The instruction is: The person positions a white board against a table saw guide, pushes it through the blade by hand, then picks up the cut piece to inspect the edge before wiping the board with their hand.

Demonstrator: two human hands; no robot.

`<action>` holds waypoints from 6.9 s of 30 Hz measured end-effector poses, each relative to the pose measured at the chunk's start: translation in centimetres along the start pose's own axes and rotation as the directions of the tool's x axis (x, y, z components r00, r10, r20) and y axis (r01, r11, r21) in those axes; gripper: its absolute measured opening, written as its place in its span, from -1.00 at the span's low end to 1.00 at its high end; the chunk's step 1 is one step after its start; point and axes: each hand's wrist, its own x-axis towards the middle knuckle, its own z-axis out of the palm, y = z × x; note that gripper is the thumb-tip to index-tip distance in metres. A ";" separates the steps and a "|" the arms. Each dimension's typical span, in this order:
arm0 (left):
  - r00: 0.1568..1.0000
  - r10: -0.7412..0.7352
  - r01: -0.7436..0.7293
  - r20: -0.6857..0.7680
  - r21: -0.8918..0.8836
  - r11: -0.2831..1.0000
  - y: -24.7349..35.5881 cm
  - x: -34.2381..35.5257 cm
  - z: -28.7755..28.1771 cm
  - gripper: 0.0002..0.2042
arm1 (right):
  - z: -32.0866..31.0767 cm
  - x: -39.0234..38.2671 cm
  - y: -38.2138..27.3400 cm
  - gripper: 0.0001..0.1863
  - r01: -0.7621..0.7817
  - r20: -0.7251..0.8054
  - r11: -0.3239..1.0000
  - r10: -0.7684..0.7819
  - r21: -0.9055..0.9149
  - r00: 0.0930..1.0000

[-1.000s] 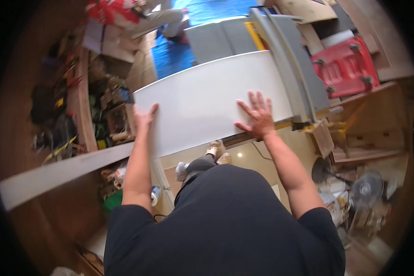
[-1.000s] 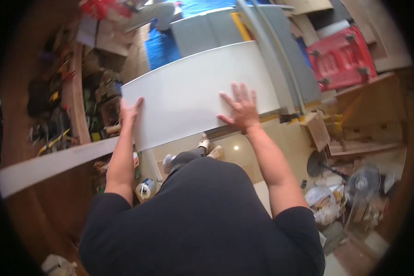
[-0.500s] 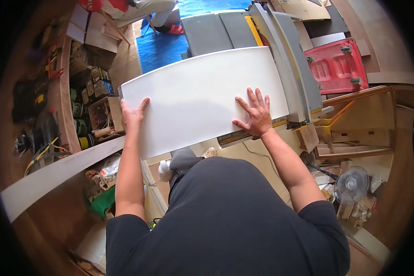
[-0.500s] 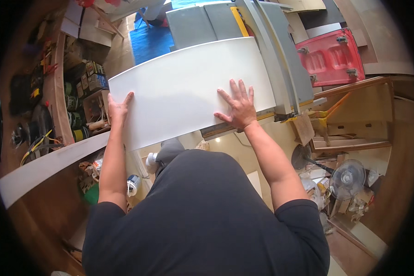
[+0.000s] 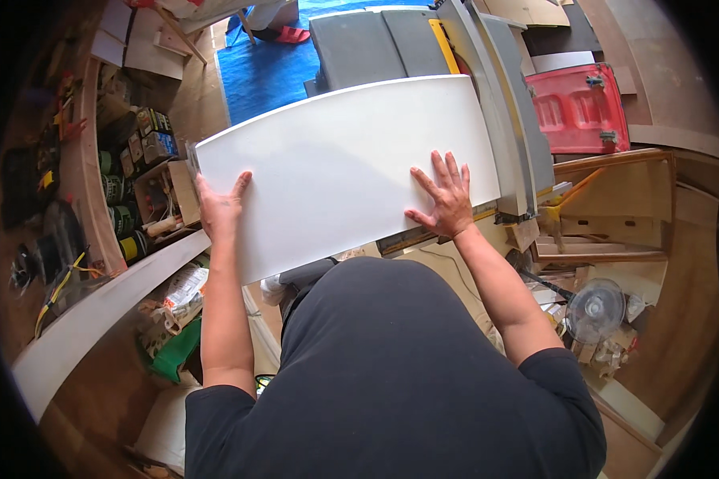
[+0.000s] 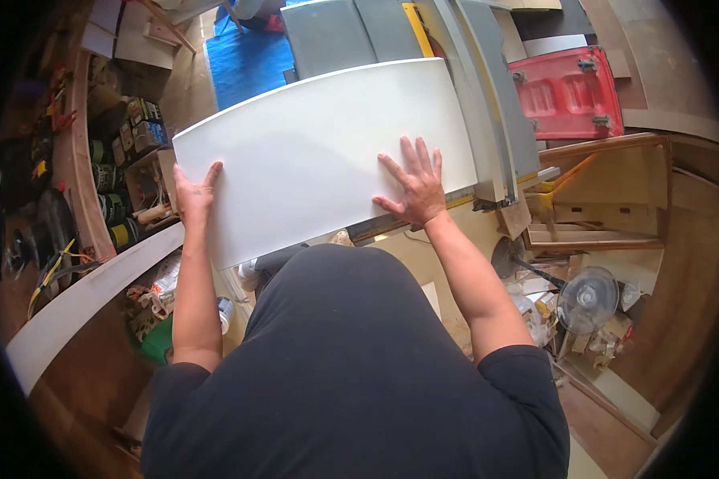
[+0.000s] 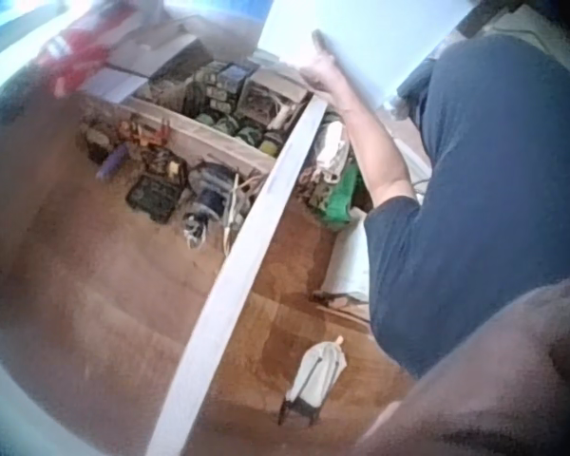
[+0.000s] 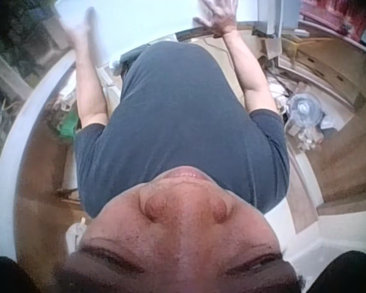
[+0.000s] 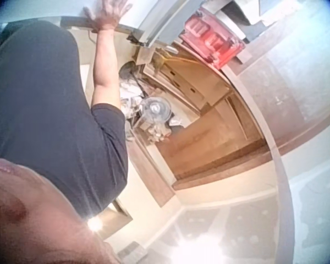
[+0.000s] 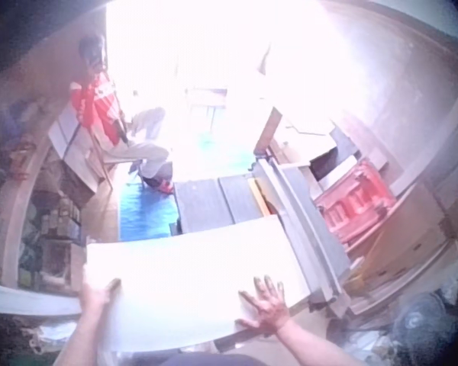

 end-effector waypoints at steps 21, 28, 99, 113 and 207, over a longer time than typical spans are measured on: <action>1.000 0.028 -0.028 -0.003 -0.062 0.998 0.6 2.1 0.4 0.22 | 0.1 2.5 0.5 -0.07 0.007 0.012 1.000 -0.007 -0.009 1.000; 0.999 0.017 -0.018 -0.027 -0.038 0.999 1.1 3.0 0.4 0.21 | 0.2 3.5 0.6 -0.07 0.015 0.008 1.000 -0.015 -0.005 1.000; 0.997 -0.006 0.005 -0.071 -0.006 1.000 4.7 10.1 0.8 0.20 | 0.6 11.2 1.8 -0.05 -0.002 -0.003 1.000 0.002 -0.020 1.000; 0.998 0.017 -0.018 -0.065 -0.007 1.000 5.6 11.1 0.5 0.16 | 0.4 12.6 1.8 -0.06 0.000 -0.011 1.000 0.000 -0.005 1.000; 0.996 0.020 -0.022 -0.083 -0.031 0.999 8.9 18.1 0.6 0.12 | 1.2 19.9 2.9 -0.07 -0.017 -0.013 1.000 0.016 -0.014 1.000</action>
